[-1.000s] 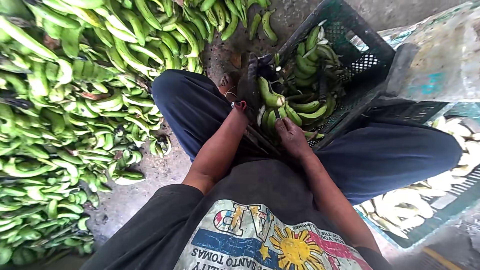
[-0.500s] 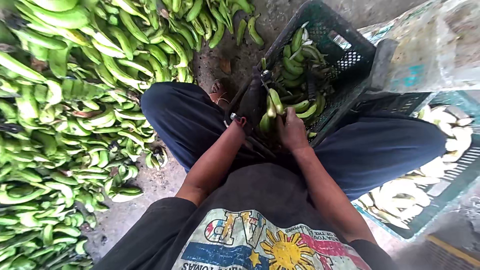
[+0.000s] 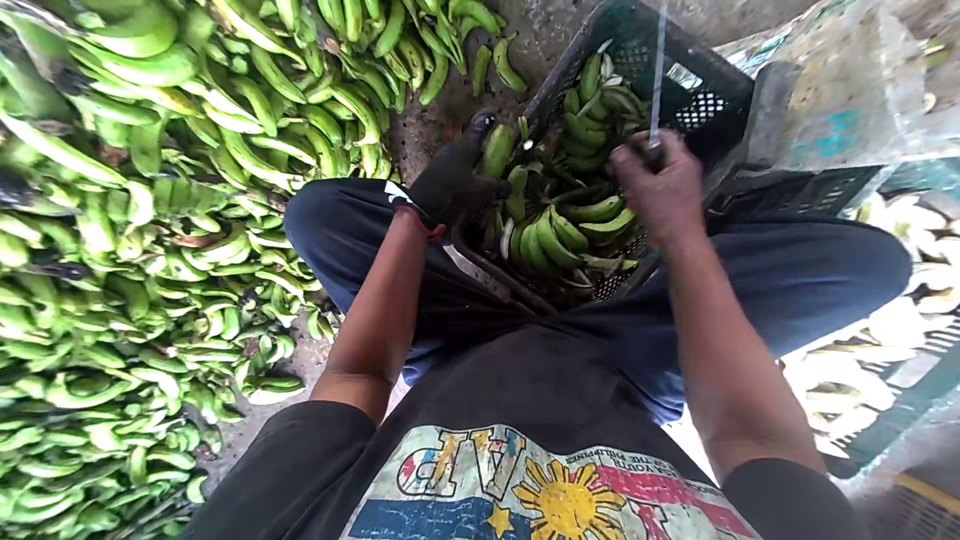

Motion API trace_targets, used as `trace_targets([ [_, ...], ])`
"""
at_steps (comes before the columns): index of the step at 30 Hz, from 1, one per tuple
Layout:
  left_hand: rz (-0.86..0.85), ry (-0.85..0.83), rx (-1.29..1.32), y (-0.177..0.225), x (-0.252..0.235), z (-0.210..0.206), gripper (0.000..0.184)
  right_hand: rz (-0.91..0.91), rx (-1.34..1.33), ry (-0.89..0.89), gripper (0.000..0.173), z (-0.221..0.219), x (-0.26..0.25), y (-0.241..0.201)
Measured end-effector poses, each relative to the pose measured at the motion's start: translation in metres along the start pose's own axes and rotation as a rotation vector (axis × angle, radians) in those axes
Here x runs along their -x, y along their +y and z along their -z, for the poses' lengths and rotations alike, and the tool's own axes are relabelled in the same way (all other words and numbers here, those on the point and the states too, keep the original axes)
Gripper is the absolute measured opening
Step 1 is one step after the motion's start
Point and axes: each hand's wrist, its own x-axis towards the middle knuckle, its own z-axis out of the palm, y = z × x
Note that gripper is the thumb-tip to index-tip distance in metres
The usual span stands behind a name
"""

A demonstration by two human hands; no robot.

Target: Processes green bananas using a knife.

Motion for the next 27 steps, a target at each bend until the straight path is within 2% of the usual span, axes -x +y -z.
trace_targets([
  [3,-0.116,-0.041,-0.155,0.03,0.002,-0.028,0.105,0.054,-0.37,-0.212,0.054,-0.044,0.029,-0.025],
  [6,-0.257,-0.097,-0.158,0.04,-0.009,-0.056,0.104,0.046,-0.581,-0.126,0.034,-0.054,0.041,-0.019],
  [8,-0.253,-0.08,0.057,0.019,-0.02,-0.061,0.095,0.049,-0.543,-0.006,0.035,-0.04,0.048,-0.01],
  [10,-0.171,0.096,0.163,-0.005,-0.033,-0.065,0.073,0.165,-0.43,0.174,0.04,-0.006,0.053,-0.006],
  [12,0.019,0.298,-0.025,-0.022,-0.043,-0.075,0.061,0.324,-0.309,0.416,0.041,0.039,0.053,-0.008],
  [15,0.165,0.276,-0.266,-0.025,-0.052,-0.098,0.069,0.404,-0.045,0.777,0.045,0.114,0.038,-0.023],
  [17,0.234,0.267,-0.374,-0.022,-0.056,-0.111,0.071,0.259,0.147,0.906,0.061,0.164,0.018,-0.03],
  [19,0.297,0.275,-0.389,-0.024,-0.053,-0.117,0.063,0.019,0.268,0.825,0.087,0.201,-0.005,-0.021],
  [20,0.3,0.279,-0.314,-0.024,-0.049,-0.114,0.059,-0.039,0.288,0.769,0.093,0.208,-0.013,-0.015],
  [22,0.256,0.323,-0.124,-0.022,-0.035,-0.103,0.058,-0.003,0.246,0.683,0.081,0.193,-0.012,-0.014],
  [24,0.127,0.449,0.123,-0.028,-0.035,-0.091,0.056,0.043,0.066,0.528,0.057,0.143,0.003,-0.014],
  [27,-0.182,0.536,0.807,-0.032,-0.04,-0.082,0.039,0.017,-0.145,0.087,0.052,0.043,0.037,-0.002],
])
